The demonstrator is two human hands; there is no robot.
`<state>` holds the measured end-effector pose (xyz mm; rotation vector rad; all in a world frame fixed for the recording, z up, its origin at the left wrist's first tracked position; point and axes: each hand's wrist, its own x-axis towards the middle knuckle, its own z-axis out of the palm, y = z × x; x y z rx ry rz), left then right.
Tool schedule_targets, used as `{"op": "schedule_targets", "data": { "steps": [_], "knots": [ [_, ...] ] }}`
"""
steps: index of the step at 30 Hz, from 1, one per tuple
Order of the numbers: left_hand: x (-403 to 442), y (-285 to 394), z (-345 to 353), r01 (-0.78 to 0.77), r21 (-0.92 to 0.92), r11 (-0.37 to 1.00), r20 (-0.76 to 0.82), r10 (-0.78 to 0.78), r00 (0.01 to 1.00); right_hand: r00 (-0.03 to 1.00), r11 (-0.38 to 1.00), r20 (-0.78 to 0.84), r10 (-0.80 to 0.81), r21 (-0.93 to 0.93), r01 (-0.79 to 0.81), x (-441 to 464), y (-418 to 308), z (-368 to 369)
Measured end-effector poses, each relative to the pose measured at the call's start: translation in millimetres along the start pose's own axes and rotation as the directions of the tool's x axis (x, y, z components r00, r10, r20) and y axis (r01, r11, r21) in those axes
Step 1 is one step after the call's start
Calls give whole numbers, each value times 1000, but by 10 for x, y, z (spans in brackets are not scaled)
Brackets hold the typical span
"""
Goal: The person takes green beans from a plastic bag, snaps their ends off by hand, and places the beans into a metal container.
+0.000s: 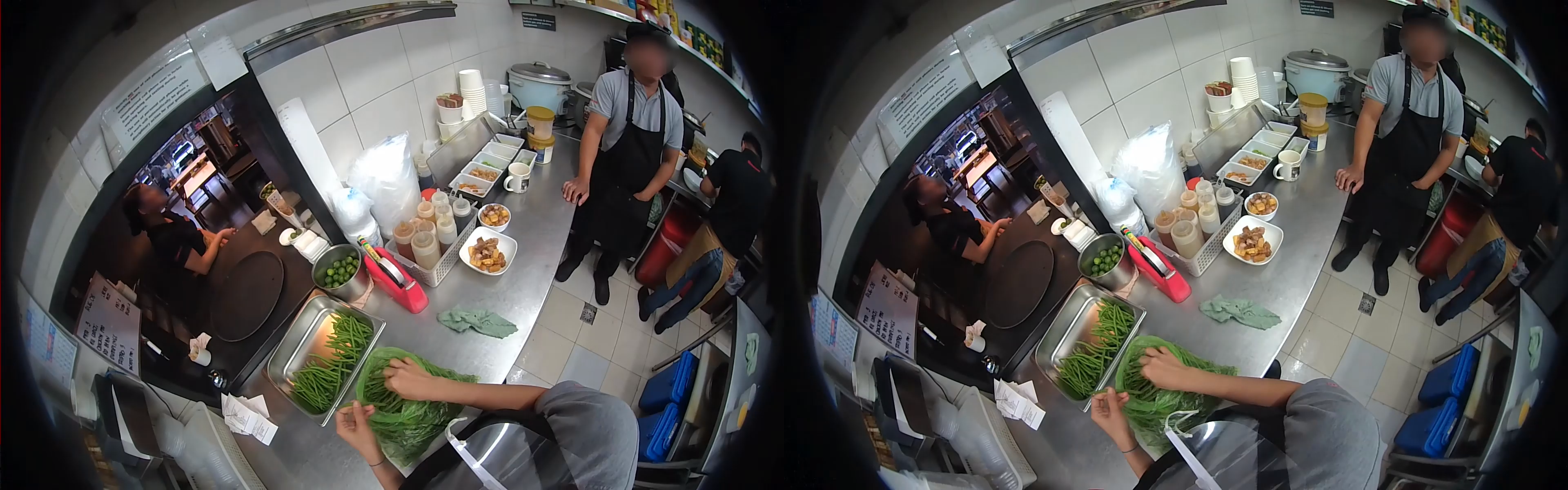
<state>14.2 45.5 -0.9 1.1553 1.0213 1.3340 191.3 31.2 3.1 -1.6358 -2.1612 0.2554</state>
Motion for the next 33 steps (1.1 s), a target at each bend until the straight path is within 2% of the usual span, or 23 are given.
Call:
{"op": "schedule_targets", "data": {
  "steps": [1,3,5,6,7,8,9,11,12,14,15,17,18,20,21,23,24,26,28,30,31,32,33],
  "knots": [
    [16,8,-45,-12,11,1000,-25,12,1000,992,989,125,35,-147,-17,-30,52,89],
    [21,-3,-91,1,-9,1000,0,-1,1000,997,994,71,-27,-107,35,-103,135,210],
    [7,-4,-62,1,47,999,100,-6,995,997,994,14,-81,-72,82,-63,190,291],
    [-7,13,-19,3,43,999,101,-7,995,991,974,-38,-131,181,136,-8,174,291],
    [-31,48,37,6,0,1000,100,-6,995,982,888,-102,-159,420,188,34,119,227],
    [-52,71,75,11,-42,999,102,-6,995,993,816,72,-98,576,39,47,83,151],
    [-64,76,82,16,-40,999,114,-11,993,994,817,69,-85,576,30,48,88,120],
    [-60,89,78,10,-76,997,100,-2,995,997,590,62,-50,807,-21,52,102,90],
    [-65,103,78,10,-73,997,110,-2,994,998,588,56,-42,808,-21,49,118,82],
    [-100,134,91,5,-111,994,88,5,996,990,479,131,49,867,-139,43,167,74],
    [-117,148,95,5,-112,994,92,5,996,990,480,129,52,866,-138,49,190,108],
    [-135,174,139,29,-128,991,67,-21,998,981,313,151,120,932,-182,36,242,170],
    [-150,195,175,37,-123,992,102,-24,995,980,309,134,150,935,-175,24,227,138],
    [-185,240,229,4,-149,989,4,-4,1000,945,-60,247,215,969,-240,9,130,39],
    [-183,254,235,12,-143,990,43,-6,999,942,-67,227,246,974,-217,3,132,12],
    [-183,277,219,-34,-131,991,7,35,999,951,-129,272,147,959,-254,3,142,-32],
    [-189,286,215,-34,-147,989,11,36,999,952,-134,263,154,961,-244,1,150,-16],
    [-194,330,207,-41,-137,990,29,45,999,947,-44,252,199,968,-248,12,157,40],
    [-188,346,190,-46,-129,991,46,52,998,948,-87,249,198,968,-236,34,141,93],
    [-180,317,170,5,-317,949,68,18,998,948,-128,246,200,966,-224,40,93,60],
    [-165,266,138,4,-316,949,69,19,997,974,-237,199,106,957,-170,38,22,14],
    [-139,188,84,85,-455,887,76,-56,996,990,-346,140,18,930,-125,29,-44,-35],
    [-126,160,47,160,-582,797,94,-130,987,990,-347,141,18,930,-126,14,-92,-79]
  ]
}}
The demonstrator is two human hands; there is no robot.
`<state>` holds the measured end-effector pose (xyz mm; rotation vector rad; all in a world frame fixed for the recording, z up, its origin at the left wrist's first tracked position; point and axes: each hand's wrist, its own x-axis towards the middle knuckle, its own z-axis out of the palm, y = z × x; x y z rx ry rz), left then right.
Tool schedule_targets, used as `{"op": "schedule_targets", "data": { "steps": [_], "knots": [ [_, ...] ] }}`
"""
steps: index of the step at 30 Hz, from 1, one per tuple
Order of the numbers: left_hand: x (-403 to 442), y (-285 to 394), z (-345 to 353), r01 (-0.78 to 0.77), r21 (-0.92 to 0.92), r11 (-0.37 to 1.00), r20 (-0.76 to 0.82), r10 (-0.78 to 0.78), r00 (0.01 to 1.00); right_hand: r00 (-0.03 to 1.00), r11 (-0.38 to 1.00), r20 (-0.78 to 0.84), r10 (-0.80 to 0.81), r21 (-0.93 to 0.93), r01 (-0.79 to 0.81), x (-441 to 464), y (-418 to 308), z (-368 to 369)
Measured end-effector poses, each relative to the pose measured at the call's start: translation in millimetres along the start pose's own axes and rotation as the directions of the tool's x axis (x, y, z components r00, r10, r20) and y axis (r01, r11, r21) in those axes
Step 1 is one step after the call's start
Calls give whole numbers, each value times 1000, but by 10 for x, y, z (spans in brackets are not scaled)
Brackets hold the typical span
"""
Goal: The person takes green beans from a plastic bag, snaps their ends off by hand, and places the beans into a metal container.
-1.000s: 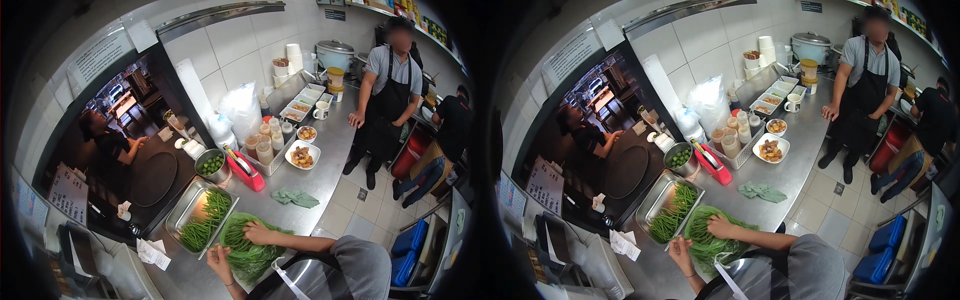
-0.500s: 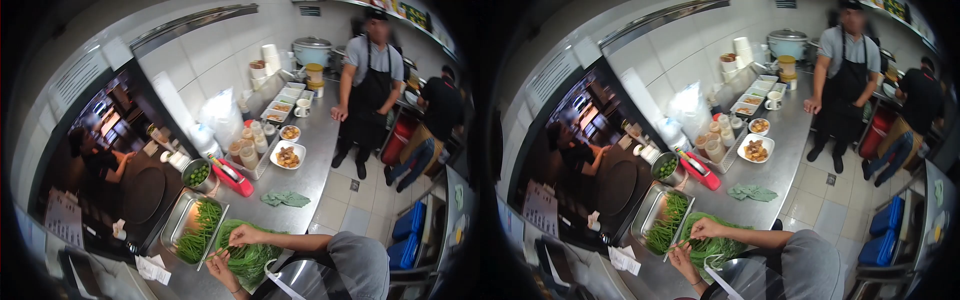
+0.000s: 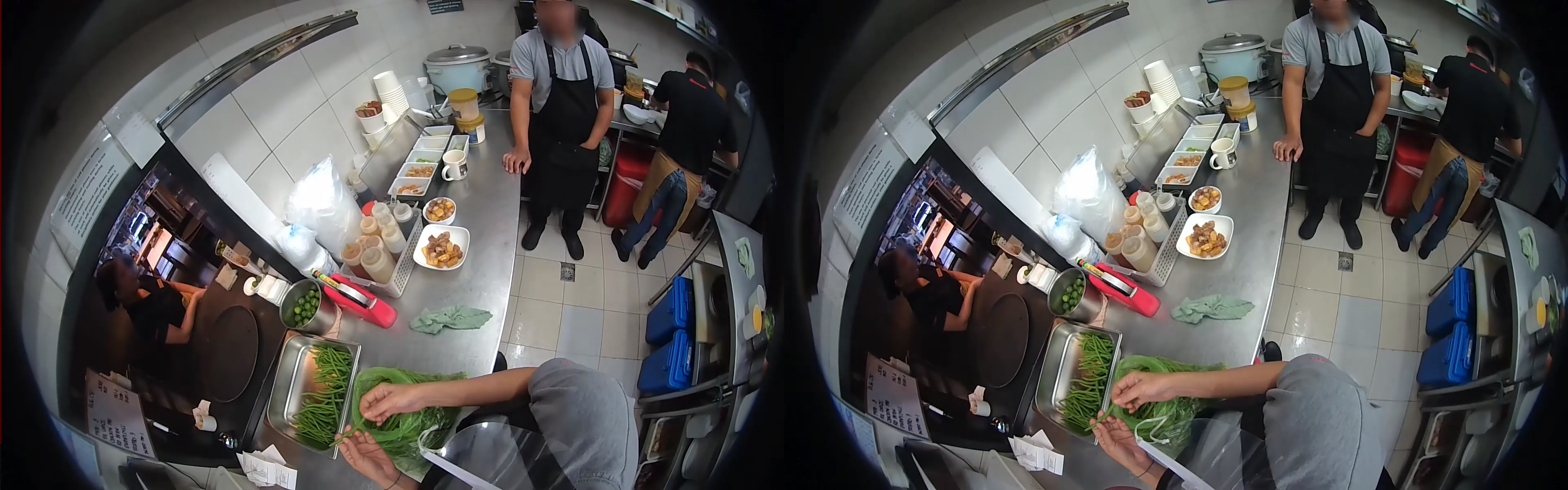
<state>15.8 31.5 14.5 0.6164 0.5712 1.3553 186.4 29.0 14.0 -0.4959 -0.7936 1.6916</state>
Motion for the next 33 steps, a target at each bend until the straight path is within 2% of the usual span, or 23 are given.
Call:
{"op": "schedule_targets", "data": {
  "steps": [2,3,4,6,7,8,9,11,12,14,16,17,18,20,21,22,23,24,26,28,30,31,33],
  "knots": [
    [21,31,-108,48,-62,997,74,-43,996,977,983,189,97,-169,-65,-42,-35,102],
    [32,55,-118,99,-121,988,152,-80,985,952,963,290,96,-269,-15,-48,-71,137],
    [42,71,-128,101,-119,988,149,-82,985,953,964,289,97,-266,-17,-30,-78,115],
    [29,109,-148,51,-86,995,-45,-55,997,949,844,305,80,-528,98,24,-53,9],
    [27,128,-144,53,-83,995,-56,-58,997,974,758,225,12,-638,138,47,-66,-83],
    [26,156,-142,32,65,997,-31,-30,999,964,466,204,-168,-846,260,108,21,-248],
    [-3,189,-151,5,215,977,-10,-3,1000,988,142,71,-137,-986,90,137,56,-355],
    [-42,199,-136,41,296,954,10,-46,999,993,-256,-48,-111,-964,-76,152,189,-509],
    [-17,184,-80,76,360,930,59,-104,993,994,-256,-30,-105,-965,-56,140,211,-467],
    [1,151,-8,64,374,925,40,-85,996,947,-256,-114,301,-966,-35,34,118,-280],
    [24,89,-121,91,736,671,44,-182,982,916,-296,-99,388,-955,22,-14,154,-161],
    [64,-51,-150,-198,862,466,212,23,977,930,-323,-87,358,-946,36,4,205,-133],
    [44,-66,-109,-189,864,467,203,22,979,942,-347,-71,328,-937,50,5,219,-77],
    [1,-70,-42,-359,933,31,356,70,932,950,-285,-39,310,-957,54,-24,185,-35],
    [-13,-8,-63,-197,960,-198,187,-68,980,967,-325,-59,248,-945,26,3,251,-124],
    [-37,19,-111,-182,963,-200,173,-58,983,980,-365,-74,183,-931,-2,29,294,-191],
    [-52,32,-169,-179,944,-277,153,-114,982,992,-356,-73,102,-934,-33,23,320,-273],
    [-52,44,-222,-182,919,-349,130,-168,977,992,-360,-61,111,-933,-17,-3,278,-252],
    [-51,81,-359,-202,918,-340,143,-189,972,976,-238,-68,-209,-964,-118,-50,208,-190],
    [-60,105,-313,-226,917,-328,159,-218,963,964,-182,2,-265,-982,-48,-38,137,-116],
    [-57,92,-183,-171,959,226,173,13,985,924,77,180,-337,-973,217,-5,101,-58],
    [-39,75,-84,-165,959,229,166,15,986,926,77,181,-330,-973,218,-9,69,23],
    [-23,65,67,-134,796,590,144,31,989,927,217,188,-325,-939,266,-29,76,189]
  ]
}}
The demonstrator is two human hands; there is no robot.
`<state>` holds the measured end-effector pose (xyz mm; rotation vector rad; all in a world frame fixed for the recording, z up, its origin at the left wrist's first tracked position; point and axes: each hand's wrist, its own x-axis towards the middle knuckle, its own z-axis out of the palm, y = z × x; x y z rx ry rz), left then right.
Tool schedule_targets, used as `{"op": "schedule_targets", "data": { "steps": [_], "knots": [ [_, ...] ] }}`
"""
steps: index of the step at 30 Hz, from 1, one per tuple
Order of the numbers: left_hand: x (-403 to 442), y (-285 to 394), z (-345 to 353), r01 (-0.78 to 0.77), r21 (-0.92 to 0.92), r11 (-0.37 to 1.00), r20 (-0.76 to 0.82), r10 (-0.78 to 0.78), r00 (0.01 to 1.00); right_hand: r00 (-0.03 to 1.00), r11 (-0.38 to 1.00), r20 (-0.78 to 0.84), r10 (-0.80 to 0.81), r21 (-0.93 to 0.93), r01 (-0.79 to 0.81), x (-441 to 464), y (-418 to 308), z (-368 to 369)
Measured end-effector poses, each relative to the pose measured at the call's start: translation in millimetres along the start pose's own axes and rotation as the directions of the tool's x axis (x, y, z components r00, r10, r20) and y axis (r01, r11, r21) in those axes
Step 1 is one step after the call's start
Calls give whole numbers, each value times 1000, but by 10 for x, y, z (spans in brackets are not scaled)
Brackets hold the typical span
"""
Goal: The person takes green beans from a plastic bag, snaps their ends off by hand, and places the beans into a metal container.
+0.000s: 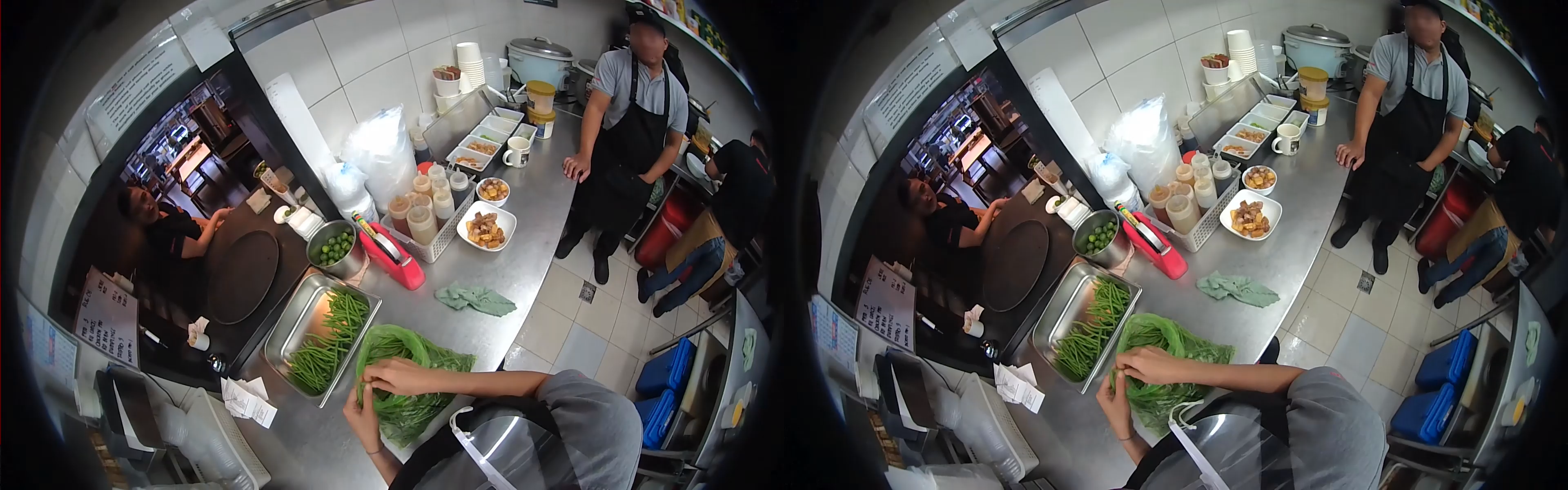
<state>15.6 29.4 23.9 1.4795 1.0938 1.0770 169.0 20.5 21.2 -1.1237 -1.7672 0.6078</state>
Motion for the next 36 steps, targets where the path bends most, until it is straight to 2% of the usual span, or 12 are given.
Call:
{"op": "schedule_targets", "data": {
  "steps": [3,8,12,19,22,24,27,29,31,32,34,36],
  "knots": [
    [36,-102,101,-83,53,995,-38,86,996,993,993,23,119,23,-119,-24,14,86],
    [36,-169,9,-130,19,991,-173,131,976,988,979,107,108,162,-124,-79,241,75],
    [6,-56,-219,18,-105,994,-221,-41,974,935,909,305,179,313,-276,-118,376,53],
    [8,-11,-276,24,-208,978,-153,-57,987,907,818,271,323,402,-411,-99,553,-103],
    [4,52,-199,21,-298,954,-127,-61,990,935,870,96,342,345,-353,-47,520,-153],
    [28,12,-207,19,-447,894,-116,-79,990,967,680,22,252,707,-193,-14,482,-178],
    [43,28,-185,34,-693,720,-68,-112,991,983,482,124,135,859,-174,40,43,-345],
    [37,77,-164,52,-787,615,-35,-129,991,982,496,152,109,848,-186,42,-179,-367],
    [40,171,-178,-6,-782,624,-82,-93,992,887,599,450,-105,740,-305,28,-241,-309],
    [31,219,-177,-8,-781,625,-84,-91,992,887,599,450,-108,741,-303,10,-202,-234],
    [0,318,-140,-93,-635,767,-215,-60,975,817,874,511,-266,485,-18,-12,-141,-130],
    [-64,292,-173,-120,-595,795,-147,39,988,785,912,554,-278,410,34,-24,-140,-97]
  ]
}}
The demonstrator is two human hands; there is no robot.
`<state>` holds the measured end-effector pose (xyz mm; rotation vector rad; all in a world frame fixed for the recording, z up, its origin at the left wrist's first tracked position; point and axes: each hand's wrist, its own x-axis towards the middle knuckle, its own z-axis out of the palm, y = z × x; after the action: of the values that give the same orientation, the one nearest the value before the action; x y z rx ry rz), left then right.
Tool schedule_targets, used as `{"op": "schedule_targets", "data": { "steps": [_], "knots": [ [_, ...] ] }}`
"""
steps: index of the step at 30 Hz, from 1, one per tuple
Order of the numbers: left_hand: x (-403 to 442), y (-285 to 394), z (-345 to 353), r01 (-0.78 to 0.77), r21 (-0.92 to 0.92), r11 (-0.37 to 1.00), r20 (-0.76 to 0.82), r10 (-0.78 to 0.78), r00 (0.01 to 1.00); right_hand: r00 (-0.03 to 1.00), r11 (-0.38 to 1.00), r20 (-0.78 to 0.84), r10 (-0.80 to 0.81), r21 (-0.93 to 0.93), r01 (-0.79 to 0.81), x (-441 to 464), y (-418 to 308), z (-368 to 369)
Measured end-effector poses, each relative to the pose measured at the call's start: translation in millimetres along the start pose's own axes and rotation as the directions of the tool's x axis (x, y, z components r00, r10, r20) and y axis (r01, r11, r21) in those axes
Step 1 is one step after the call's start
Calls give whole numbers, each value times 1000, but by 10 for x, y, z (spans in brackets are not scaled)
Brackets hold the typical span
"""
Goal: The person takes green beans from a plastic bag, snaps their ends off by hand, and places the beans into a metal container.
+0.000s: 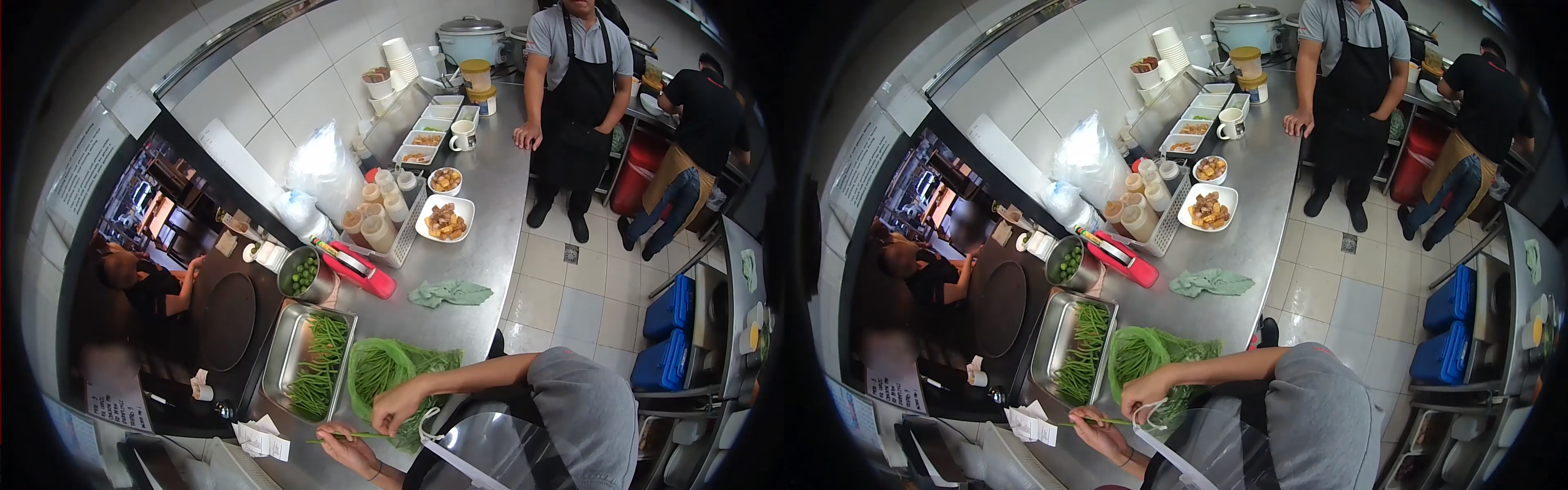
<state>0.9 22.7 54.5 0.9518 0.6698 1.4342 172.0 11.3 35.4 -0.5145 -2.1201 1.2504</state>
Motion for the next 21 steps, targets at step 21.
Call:
{"op": "schedule_targets", "data": {
  "steps": [21],
  "knots": [
    [-94,-134,203,-138,920,368,250,-277,928,746,506,-607,274,-569,-649,-232,835,31]
  ]
}}
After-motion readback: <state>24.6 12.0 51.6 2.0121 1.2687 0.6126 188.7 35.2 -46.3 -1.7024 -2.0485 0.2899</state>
